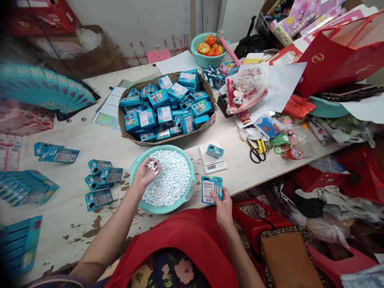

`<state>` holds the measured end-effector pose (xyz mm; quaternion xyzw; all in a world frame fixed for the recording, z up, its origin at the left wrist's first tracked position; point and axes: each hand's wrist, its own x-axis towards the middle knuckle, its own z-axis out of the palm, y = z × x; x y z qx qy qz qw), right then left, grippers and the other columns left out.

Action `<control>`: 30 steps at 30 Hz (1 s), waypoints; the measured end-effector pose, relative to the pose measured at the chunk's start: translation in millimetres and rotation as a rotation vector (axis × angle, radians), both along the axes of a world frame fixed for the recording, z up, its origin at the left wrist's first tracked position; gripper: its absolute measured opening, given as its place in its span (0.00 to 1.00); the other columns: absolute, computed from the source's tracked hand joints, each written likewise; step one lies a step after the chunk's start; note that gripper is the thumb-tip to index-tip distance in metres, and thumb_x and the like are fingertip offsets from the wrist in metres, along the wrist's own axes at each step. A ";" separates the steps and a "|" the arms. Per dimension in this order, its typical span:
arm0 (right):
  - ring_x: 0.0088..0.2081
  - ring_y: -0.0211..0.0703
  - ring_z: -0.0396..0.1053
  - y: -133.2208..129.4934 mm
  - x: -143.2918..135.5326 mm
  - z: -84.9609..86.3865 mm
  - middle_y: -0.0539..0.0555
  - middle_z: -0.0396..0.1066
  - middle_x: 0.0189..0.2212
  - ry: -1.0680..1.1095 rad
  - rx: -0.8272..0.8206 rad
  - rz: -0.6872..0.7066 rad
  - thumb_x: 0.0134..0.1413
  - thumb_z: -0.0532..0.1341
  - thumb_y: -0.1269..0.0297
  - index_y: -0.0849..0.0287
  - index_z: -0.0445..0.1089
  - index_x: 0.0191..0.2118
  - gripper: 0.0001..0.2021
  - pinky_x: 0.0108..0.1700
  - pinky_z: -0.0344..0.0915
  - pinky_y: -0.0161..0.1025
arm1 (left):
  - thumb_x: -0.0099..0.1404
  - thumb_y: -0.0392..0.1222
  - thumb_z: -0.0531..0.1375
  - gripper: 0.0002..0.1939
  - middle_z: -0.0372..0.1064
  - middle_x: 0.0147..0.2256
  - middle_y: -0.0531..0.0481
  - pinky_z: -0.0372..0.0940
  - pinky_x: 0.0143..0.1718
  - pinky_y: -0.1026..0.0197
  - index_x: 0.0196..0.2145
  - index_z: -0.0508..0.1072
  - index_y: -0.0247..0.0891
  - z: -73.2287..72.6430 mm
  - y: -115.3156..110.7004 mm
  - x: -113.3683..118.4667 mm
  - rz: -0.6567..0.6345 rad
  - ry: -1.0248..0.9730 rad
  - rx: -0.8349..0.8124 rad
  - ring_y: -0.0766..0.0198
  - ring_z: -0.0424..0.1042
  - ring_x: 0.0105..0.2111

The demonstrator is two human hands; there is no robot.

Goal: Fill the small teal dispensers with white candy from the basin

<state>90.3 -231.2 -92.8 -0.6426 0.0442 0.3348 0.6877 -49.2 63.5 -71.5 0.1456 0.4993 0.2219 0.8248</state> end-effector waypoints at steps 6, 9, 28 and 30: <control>0.37 0.45 0.71 -1.7 6.7 -5.1 0.51 0.75 0.36 -0.004 0.018 -0.027 0.42 0.69 0.56 0.57 0.67 0.41 0.20 0.43 0.68 0.42 | 0.55 0.42 0.62 0.10 0.60 0.23 0.54 0.52 0.15 0.72 0.29 0.66 0.34 -2.1 -8.2 12.9 -0.397 0.201 0.275 0.75 0.57 0.17; 0.37 0.44 0.71 -5.7 14.1 -9.4 0.51 0.75 0.36 -0.005 0.025 -0.057 0.43 0.69 0.57 0.58 0.67 0.41 0.20 0.43 0.68 0.41 | 0.51 0.45 0.65 0.14 0.59 0.21 0.54 0.39 0.13 0.74 0.27 0.66 0.32 1.1 -8.7 28.6 -0.549 0.206 0.328 0.77 0.53 0.15; 0.36 0.45 0.73 -38.9 40.5 -31.7 0.51 0.75 0.37 0.090 0.051 -0.238 0.42 0.69 0.57 0.57 0.66 0.42 0.21 0.39 0.70 0.42 | 0.60 0.45 0.57 0.13 0.72 0.33 0.46 0.49 0.27 0.62 0.42 0.70 0.41 19.4 -43.3 237.7 -1.537 0.736 1.672 0.57 0.69 0.33; 0.35 0.45 0.73 -38.6 41.3 -35.0 0.50 0.75 0.37 0.090 0.044 -0.244 0.42 0.69 0.57 0.57 0.66 0.42 0.21 0.39 0.70 0.43 | 0.59 0.47 0.58 0.13 0.72 0.33 0.46 0.49 0.27 0.62 0.41 0.70 0.41 18.4 -42.1 237.9 -1.558 0.710 1.674 0.56 0.69 0.34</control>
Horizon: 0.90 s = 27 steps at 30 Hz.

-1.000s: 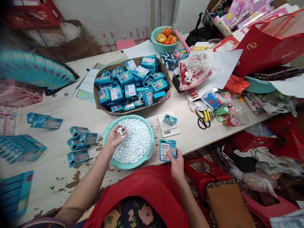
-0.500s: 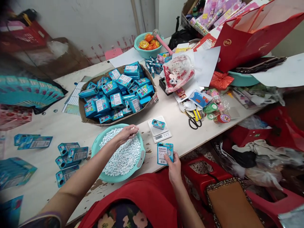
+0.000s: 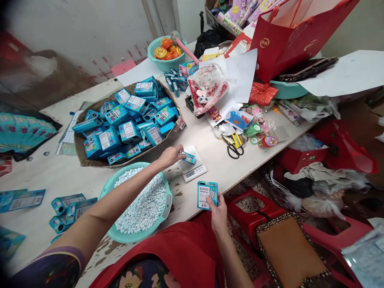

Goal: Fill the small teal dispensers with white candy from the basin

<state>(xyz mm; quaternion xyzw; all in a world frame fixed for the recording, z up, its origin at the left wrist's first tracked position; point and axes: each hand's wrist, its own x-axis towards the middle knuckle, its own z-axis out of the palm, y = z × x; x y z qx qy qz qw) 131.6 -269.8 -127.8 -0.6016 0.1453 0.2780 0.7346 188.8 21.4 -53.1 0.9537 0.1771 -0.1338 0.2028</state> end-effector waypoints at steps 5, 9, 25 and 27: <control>0.37 0.46 0.73 4.0 3.1 -1.0 0.52 0.75 0.38 -0.016 0.003 0.031 0.43 0.69 0.57 0.58 0.66 0.43 0.21 0.41 0.70 0.43 | 0.57 0.45 0.60 0.12 0.70 0.30 0.47 0.49 0.26 0.62 0.38 0.70 0.41 -2.5 2.1 -0.2 0.003 -0.036 -0.070 0.57 0.68 0.32; 0.38 0.45 0.72 5.3 4.8 3.4 0.51 0.75 0.38 -0.026 -0.011 0.029 0.43 0.69 0.58 0.57 0.66 0.43 0.21 0.41 0.70 0.42 | 0.54 0.46 0.62 0.10 0.67 0.26 0.50 0.49 0.26 0.63 0.33 0.70 0.39 -4.2 5.2 -2.0 0.115 -0.129 -0.210 0.62 0.65 0.28; 0.36 0.44 0.72 -1.4 0.1 3.9 0.51 0.74 0.36 -0.015 -0.044 -0.032 0.40 0.69 0.57 0.58 0.67 0.39 0.19 0.41 0.70 0.43 | 0.55 0.51 0.60 0.14 0.48 0.14 0.62 0.39 0.18 0.68 0.29 0.67 0.36 -12.1 2.3 -34.1 0.745 -0.304 -1.043 0.76 0.45 0.13; 0.36 0.44 0.72 -1.7 -0.4 3.0 0.51 0.74 0.36 -0.025 -0.043 -0.026 0.41 0.69 0.57 0.58 0.67 0.39 0.19 0.41 0.70 0.43 | 0.56 0.52 0.59 0.14 0.49 0.15 0.60 0.43 0.19 0.67 0.28 0.69 0.36 -12.8 -1.1 -32.5 0.616 -0.314 -0.854 0.74 0.47 0.15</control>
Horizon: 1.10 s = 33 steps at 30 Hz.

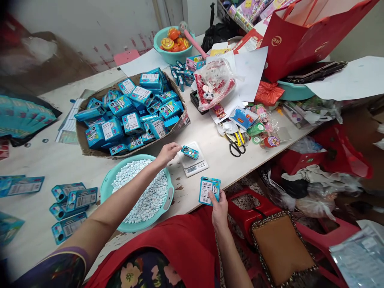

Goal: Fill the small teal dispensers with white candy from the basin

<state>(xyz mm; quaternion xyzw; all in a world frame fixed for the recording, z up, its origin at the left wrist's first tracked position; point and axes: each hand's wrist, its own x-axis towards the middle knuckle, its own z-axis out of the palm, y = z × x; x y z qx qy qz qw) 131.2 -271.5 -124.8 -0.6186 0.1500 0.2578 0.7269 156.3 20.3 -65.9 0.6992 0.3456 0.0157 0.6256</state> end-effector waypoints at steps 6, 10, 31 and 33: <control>0.35 0.43 0.72 -0.5 0.1 -2.6 0.50 0.74 0.35 0.015 0.011 -0.002 0.41 0.69 0.58 0.58 0.66 0.39 0.19 0.41 0.70 0.42 | 0.58 0.53 0.59 0.15 0.68 0.25 0.52 0.49 0.26 0.64 0.38 0.74 0.42 2.5 -16.7 6.7 -0.310 0.171 0.646 0.62 0.65 0.27; 0.36 0.43 0.72 -1.8 0.9 -4.3 0.51 0.74 0.36 0.019 0.019 -0.001 0.42 0.69 0.58 0.58 0.66 0.39 0.18 0.40 0.70 0.41 | 0.61 0.54 0.56 0.15 0.72 0.29 0.49 0.50 0.28 0.63 0.39 0.73 0.43 -0.5 -23.5 13.2 -0.383 0.268 0.772 0.58 0.69 0.31; 0.37 0.44 0.71 8.0 4.7 4.5 0.53 0.73 0.36 -0.081 -0.045 0.076 0.37 0.71 0.61 0.59 0.64 0.43 0.24 0.45 0.68 0.45 | 0.59 0.49 0.57 0.13 0.71 0.26 0.48 0.56 0.26 0.64 0.36 0.75 0.40 -7.9 6.0 -5.7 -0.313 0.047 0.514 0.61 0.69 0.27; 0.38 0.44 0.71 13.1 6.1 3.0 0.53 0.73 0.37 -0.139 -0.084 0.109 0.37 0.70 0.61 0.59 0.63 0.44 0.26 0.46 0.67 0.45 | 0.62 0.45 0.56 0.12 0.74 0.31 0.45 0.58 0.31 0.62 0.41 0.74 0.42 -9.6 -7.1 -2.4 -0.496 0.194 0.789 0.56 0.72 0.33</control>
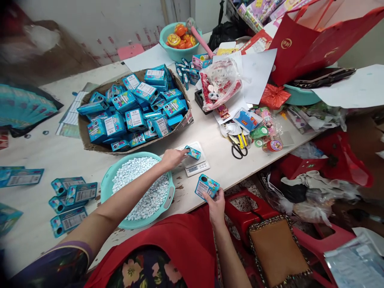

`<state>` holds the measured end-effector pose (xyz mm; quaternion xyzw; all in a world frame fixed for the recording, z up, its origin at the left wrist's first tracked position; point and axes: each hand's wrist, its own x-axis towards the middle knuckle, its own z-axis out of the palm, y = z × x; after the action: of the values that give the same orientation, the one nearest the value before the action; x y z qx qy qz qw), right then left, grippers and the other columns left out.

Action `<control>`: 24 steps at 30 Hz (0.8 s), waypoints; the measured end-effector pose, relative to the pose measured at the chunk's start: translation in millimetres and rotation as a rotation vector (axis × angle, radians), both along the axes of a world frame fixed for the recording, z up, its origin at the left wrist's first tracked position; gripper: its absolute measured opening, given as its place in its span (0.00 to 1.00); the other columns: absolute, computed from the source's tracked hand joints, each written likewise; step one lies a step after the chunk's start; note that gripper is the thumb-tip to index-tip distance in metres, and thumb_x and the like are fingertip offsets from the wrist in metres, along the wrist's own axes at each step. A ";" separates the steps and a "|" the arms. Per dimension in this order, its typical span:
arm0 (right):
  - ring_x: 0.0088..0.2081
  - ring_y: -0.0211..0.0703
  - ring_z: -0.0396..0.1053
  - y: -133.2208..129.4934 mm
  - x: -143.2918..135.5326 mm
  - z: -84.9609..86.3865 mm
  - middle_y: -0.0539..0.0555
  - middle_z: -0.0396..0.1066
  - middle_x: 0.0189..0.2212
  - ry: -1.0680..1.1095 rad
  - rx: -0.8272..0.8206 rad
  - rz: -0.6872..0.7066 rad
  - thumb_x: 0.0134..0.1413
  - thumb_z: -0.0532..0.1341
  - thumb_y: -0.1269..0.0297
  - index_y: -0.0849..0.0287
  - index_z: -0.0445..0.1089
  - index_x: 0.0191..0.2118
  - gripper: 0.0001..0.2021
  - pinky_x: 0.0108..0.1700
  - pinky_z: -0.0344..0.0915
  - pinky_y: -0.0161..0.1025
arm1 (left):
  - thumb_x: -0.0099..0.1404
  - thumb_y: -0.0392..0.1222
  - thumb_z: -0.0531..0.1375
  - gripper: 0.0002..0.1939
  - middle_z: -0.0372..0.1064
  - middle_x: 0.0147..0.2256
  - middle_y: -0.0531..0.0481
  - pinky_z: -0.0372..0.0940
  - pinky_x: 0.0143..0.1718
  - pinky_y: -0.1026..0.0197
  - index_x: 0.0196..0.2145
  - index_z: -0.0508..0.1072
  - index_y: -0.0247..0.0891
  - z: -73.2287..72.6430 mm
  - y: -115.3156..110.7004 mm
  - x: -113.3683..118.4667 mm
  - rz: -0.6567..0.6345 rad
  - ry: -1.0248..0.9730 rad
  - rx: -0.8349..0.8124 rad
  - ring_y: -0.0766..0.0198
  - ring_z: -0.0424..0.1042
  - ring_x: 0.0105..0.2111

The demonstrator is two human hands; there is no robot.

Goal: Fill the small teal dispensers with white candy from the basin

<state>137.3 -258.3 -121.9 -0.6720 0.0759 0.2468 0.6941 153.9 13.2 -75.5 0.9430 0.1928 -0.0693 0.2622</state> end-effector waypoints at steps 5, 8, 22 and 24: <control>0.35 0.44 0.69 6.4 1.3 -22.6 0.53 0.70 0.35 -0.143 -0.212 0.086 0.35 0.70 0.55 0.60 0.63 0.44 0.29 0.45 0.65 0.45 | 0.68 0.41 0.48 0.14 0.75 0.37 0.42 0.57 0.31 0.62 0.43 0.71 0.41 18.3 -13.0 -12.5 -0.011 0.098 0.251 0.56 0.73 0.36; 0.36 0.47 0.68 7.1 -3.4 -39.9 0.56 0.70 0.35 -0.171 -0.347 0.199 0.32 0.69 0.51 0.61 0.65 0.43 0.30 0.45 0.65 0.46 | 0.68 0.47 0.49 0.15 0.75 0.37 0.45 0.56 0.30 0.63 0.44 0.72 0.42 47.1 4.0 -62.3 0.217 0.046 0.295 0.57 0.73 0.35; 0.31 0.46 0.66 27.4 -8.1 -10.1 0.54 0.69 0.29 -0.328 -0.563 0.206 0.32 0.67 0.42 0.65 0.68 0.42 0.34 0.35 0.67 0.41 | 0.67 0.47 0.47 0.20 0.72 0.40 0.32 0.61 0.36 0.54 0.46 0.72 0.34 17.9 123.3 -323.3 1.270 0.411 0.373 0.45 0.71 0.40; 0.31 0.44 0.66 26.7 -9.3 4.0 0.54 0.69 0.30 -0.352 -0.554 0.189 0.33 0.67 0.44 0.65 0.68 0.42 0.33 0.36 0.66 0.40 | 0.67 0.45 0.47 0.20 0.71 0.40 0.31 0.61 0.36 0.53 0.48 0.71 0.34 3.7 128.5 -323.2 1.300 0.422 0.331 0.45 0.70 0.40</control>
<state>128.0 -231.6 -117.9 -0.8713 -0.0435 0.1602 0.4618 -169.3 141.7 -71.7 0.6307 0.7721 -0.0498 0.0606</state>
